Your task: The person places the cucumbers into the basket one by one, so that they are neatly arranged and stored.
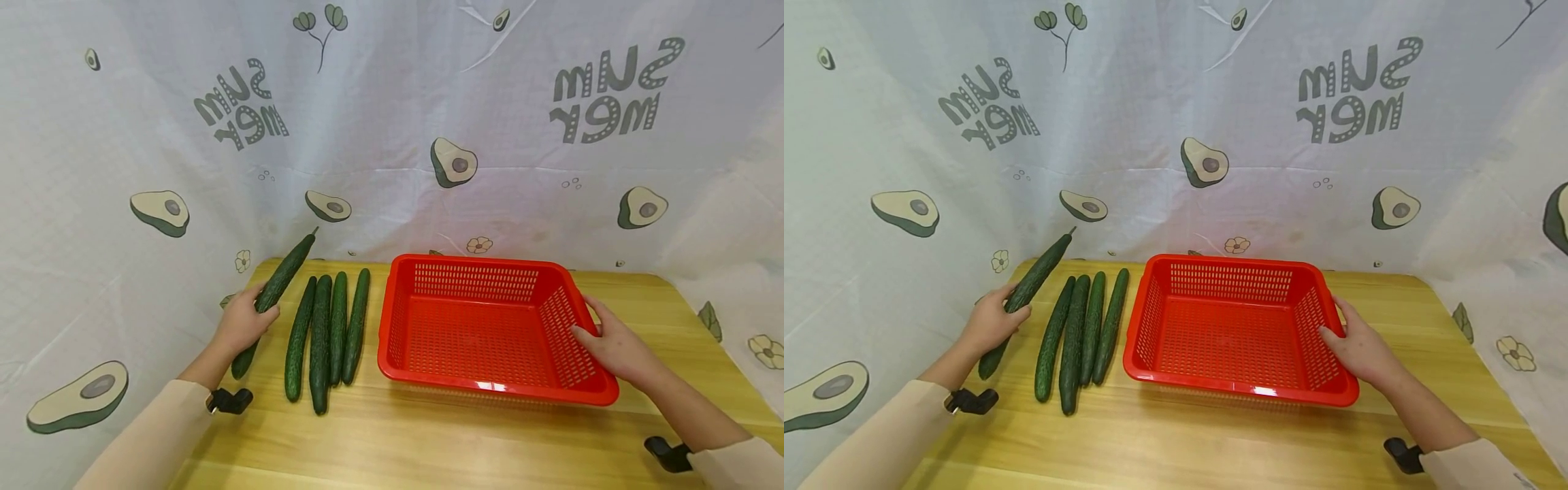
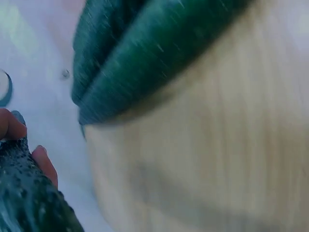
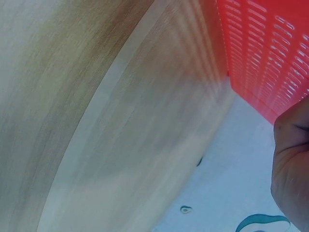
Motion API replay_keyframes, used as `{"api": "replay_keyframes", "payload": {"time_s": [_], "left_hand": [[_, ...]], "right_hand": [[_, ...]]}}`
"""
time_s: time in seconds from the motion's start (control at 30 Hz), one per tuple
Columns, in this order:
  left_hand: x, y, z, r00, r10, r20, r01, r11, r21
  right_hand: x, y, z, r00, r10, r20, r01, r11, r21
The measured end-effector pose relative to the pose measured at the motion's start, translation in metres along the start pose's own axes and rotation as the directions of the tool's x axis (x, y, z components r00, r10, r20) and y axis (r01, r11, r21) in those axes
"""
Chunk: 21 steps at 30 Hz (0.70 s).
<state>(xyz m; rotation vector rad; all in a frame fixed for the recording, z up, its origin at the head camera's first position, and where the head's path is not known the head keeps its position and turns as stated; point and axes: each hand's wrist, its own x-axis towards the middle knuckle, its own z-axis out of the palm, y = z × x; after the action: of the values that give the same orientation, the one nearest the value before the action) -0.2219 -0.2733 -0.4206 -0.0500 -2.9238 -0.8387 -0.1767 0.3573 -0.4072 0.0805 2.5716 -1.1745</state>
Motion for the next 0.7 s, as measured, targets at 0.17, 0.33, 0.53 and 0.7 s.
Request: {"api": "replay_keyframes", "payload": {"time_s": [0.17, 0.33, 0.53, 0.7], "left_hand": [[-0.002, 0.024, -0.003, 0.997, 0.071, 0.003, -0.071, 0.997, -0.039], [-0.006, 0.047, -0.006, 0.992, 0.122, -0.013, -0.122, 0.991, -0.05], [-0.009, 0.07, -0.009, 0.98, 0.196, -0.014, -0.197, 0.976, -0.093], [-0.01, 0.09, -0.009, 0.962, 0.271, -0.022, -0.272, 0.954, -0.125]], "right_hand": [[0.0, 0.0, 0.002, 1.0, -0.011, 0.001, 0.011, 1.0, 0.004], [-0.001, 0.0, 0.002, 1.0, -0.008, -0.01, 0.008, 1.0, -0.005], [-0.001, 0.0, 0.002, 1.0, -0.006, -0.017, 0.005, 1.0, -0.017], [-0.002, -0.001, 0.002, 1.0, -0.01, -0.016, 0.01, 1.0, -0.017]]}}
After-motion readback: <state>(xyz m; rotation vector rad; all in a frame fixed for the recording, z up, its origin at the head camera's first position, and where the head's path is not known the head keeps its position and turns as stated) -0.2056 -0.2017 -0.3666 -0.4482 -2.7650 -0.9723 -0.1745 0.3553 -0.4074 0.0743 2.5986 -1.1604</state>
